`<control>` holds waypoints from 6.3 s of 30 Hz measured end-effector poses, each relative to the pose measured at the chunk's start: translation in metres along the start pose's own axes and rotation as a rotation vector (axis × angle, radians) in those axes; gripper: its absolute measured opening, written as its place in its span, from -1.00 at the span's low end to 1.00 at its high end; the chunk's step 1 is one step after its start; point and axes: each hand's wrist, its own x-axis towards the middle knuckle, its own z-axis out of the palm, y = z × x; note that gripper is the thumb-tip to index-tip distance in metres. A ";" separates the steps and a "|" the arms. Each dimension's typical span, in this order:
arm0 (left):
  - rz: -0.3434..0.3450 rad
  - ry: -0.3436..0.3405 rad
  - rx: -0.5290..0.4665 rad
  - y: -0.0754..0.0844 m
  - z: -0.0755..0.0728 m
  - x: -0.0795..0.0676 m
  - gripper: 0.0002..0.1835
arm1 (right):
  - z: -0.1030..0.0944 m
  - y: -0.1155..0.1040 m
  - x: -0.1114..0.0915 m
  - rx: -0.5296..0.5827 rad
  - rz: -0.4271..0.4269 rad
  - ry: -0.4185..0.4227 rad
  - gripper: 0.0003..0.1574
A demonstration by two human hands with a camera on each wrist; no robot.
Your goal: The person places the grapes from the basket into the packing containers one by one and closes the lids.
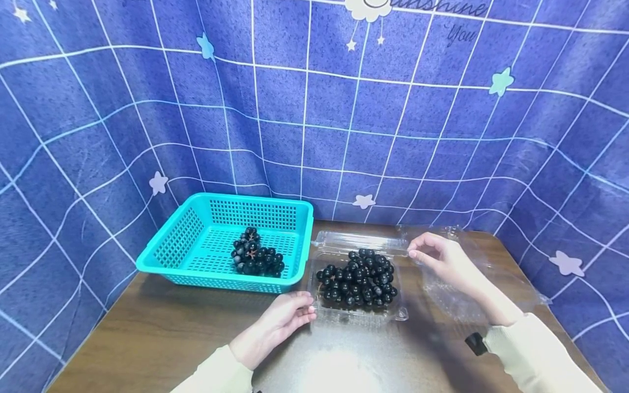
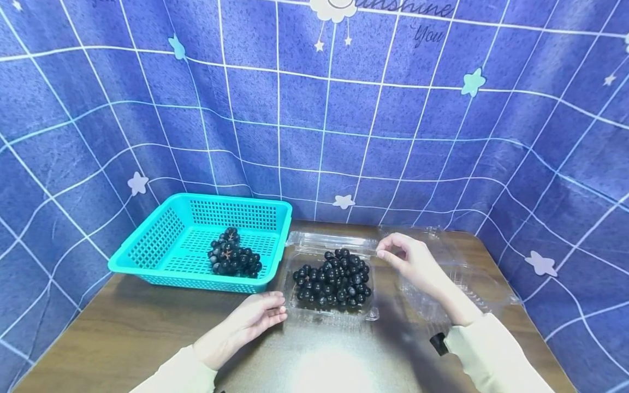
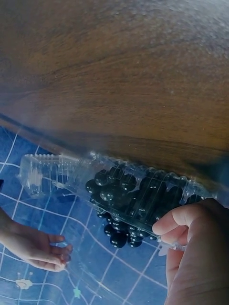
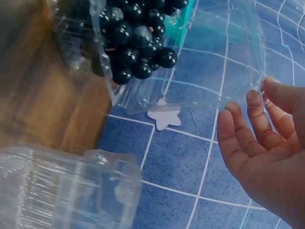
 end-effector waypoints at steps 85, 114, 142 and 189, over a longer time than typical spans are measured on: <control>-0.031 0.030 0.111 0.011 0.007 -0.001 -0.69 | 0.067 0.022 -0.072 0.002 -0.370 0.179 -0.72; -0.024 0.038 0.102 0.008 0.006 0.000 -0.85 | 0.078 0.007 -0.073 0.264 0.342 0.190 -0.60; -0.009 0.010 0.102 0.000 0.001 0.003 -0.95 | 0.074 0.019 -0.085 1.035 0.668 -0.308 -0.67; -0.010 0.074 0.175 -0.001 0.001 0.006 -0.84 | 0.082 0.027 -0.084 1.124 0.616 -0.277 -0.69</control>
